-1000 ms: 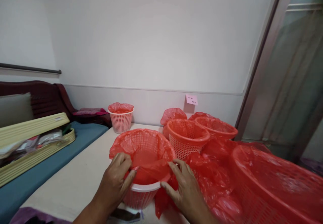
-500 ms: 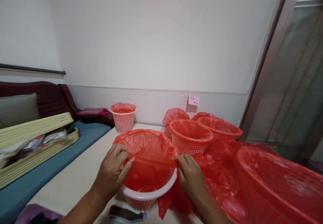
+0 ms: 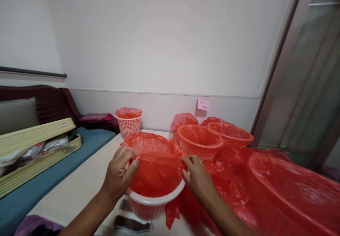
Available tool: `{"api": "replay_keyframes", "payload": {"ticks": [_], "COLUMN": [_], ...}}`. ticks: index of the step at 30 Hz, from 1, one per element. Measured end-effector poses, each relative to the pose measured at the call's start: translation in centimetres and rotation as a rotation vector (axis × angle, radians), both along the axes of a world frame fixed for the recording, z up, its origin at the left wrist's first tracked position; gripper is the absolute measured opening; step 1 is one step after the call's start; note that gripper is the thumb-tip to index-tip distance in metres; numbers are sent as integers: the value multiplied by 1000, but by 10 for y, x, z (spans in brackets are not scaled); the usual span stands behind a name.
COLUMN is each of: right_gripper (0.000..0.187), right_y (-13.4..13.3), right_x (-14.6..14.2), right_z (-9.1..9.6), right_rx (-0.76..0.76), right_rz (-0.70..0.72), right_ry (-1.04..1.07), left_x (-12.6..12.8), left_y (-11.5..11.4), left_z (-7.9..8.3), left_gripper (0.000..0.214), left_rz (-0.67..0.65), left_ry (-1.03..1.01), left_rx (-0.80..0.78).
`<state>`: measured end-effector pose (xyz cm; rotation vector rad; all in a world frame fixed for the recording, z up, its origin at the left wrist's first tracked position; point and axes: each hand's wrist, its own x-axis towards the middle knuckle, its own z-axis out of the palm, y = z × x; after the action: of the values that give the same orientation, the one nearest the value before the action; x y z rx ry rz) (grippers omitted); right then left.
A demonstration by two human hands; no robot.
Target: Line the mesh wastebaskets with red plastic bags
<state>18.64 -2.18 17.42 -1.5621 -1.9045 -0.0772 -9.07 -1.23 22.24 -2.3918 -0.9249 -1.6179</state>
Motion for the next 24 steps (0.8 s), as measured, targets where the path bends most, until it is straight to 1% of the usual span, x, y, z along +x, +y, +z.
{"api": "replay_keyframes", "payload": {"ticks": [2, 6, 9, 11, 14, 16, 18, 21, 24], "right_gripper": [21, 18, 24, 26, 29, 23, 15, 11, 15], "right_y": [12, 33, 42, 43, 30, 14, -5, -32, -52], "right_x": [9, 23, 28, 29, 24, 16, 3, -20, -41], "right_z": [-1, 3, 12, 22, 42, 56, 67, 71, 63], "right_rx": [12, 83, 107, 132, 238, 310, 318, 247, 174], "right_rz": [-16, 14, 23, 44, 127, 227, 344, 533, 660], "right_ry": [129, 504, 685, 812, 992, 1098, 1150, 1093, 949], "left_x": [0, 0, 2, 3, 7, 13, 22, 39, 57], "left_y": [0, 2, 3, 3, -2, -8, -17, -31, -43], "left_z": [3, 7, 9, 11, 15, 18, 20, 19, 15], "left_gripper": [14, 17, 17, 16, 17, 15, 16, 19, 16], "left_rz": [-5, 5, -8, -33, -85, -103, -133, -241, -311], "left_ry": [1, -12, -40, -74, -140, -149, -137, -101, -42], "left_rx": [37, 74, 77, 73, 58, 39, 29, 7, -14]}}
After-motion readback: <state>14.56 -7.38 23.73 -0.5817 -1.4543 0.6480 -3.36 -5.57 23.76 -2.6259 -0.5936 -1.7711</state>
